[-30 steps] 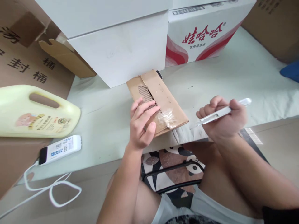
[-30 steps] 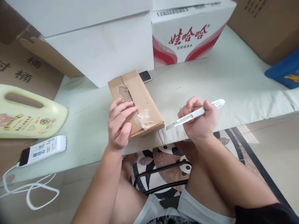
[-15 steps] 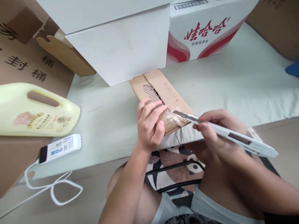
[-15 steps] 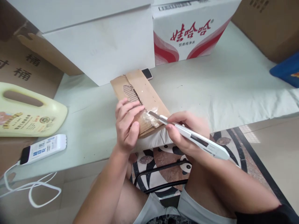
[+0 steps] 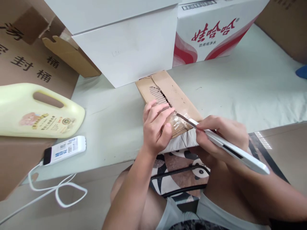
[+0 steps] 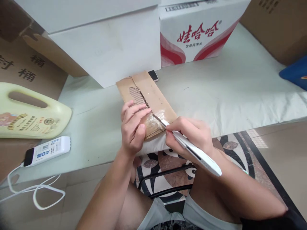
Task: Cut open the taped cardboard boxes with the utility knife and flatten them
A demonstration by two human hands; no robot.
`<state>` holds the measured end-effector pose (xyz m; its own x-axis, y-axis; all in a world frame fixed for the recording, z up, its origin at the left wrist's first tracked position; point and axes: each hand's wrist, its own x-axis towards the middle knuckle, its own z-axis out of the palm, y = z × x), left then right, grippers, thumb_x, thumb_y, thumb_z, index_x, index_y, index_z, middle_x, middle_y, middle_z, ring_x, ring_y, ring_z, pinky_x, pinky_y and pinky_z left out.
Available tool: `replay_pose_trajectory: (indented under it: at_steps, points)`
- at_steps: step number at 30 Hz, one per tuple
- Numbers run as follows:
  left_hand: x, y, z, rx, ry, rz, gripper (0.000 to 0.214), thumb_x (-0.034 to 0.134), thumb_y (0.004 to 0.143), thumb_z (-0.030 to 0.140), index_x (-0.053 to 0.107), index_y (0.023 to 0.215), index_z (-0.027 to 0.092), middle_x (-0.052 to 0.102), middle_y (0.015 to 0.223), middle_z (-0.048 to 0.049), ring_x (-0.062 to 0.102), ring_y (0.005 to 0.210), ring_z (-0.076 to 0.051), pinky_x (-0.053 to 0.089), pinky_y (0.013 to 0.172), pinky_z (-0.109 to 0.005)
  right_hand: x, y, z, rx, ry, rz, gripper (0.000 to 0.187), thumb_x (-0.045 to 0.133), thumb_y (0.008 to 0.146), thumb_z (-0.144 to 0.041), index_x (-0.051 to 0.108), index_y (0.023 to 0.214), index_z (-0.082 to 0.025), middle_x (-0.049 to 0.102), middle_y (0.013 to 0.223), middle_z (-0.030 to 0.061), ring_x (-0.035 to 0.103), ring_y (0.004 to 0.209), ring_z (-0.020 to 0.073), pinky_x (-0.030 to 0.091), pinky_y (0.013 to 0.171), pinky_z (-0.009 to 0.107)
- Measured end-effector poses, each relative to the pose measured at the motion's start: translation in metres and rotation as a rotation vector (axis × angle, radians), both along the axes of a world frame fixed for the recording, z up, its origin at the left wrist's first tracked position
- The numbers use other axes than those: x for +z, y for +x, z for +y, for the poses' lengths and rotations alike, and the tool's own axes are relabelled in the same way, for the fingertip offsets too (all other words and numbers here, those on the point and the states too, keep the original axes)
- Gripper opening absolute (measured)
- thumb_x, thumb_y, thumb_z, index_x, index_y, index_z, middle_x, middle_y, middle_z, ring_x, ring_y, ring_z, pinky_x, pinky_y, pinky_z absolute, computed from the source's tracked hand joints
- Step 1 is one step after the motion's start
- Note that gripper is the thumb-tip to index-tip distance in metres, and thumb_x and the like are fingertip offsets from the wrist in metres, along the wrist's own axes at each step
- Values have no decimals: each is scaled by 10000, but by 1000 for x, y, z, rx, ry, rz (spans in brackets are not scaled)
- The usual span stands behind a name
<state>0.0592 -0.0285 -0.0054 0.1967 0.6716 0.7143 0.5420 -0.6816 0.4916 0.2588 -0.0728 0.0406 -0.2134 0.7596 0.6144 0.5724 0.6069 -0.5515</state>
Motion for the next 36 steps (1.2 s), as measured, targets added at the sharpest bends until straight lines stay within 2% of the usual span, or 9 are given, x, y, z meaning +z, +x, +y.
replay_pose_trajectory:
  at_steps: [9,16,26,30,36]
  points:
    - [0,0,1,-11,-3,-23,347,416,956,282,716,1088,167,703,1148,-120,600,1191,-290,406,1170,-552,-3,-5,6,14,-2,-27,208,612,797,-57,516,820,-240,611,608,-42,513,468,76,412,443,197]
    - [0,2,0,-58,-1,-28,345,411,955,278,702,1111,176,694,1157,-116,590,1198,-282,395,1176,-545,-3,1,5,33,-9,31,208,620,799,-61,518,798,-242,577,589,-51,486,449,79,383,433,220]
    - [-1,3,1,-68,9,-29,324,417,932,254,690,1096,197,699,1148,-100,608,1159,-268,408,1160,-527,-2,5,3,40,71,-25,249,611,756,-40,499,780,-260,546,544,-55,491,442,109,389,433,264]
    - [0,3,1,-75,12,-27,325,413,939,247,694,1089,183,696,1135,-109,610,1149,-262,405,1162,-512,-3,3,6,56,27,0,240,593,749,-34,497,785,-251,507,520,-78,421,418,83,353,416,224]
    - [0,2,1,-76,12,-15,334,416,924,233,693,1106,194,693,1145,-110,617,1147,-264,406,1165,-529,-10,5,9,82,31,95,243,591,728,-34,498,777,-253,474,512,-84,398,408,79,330,402,213]
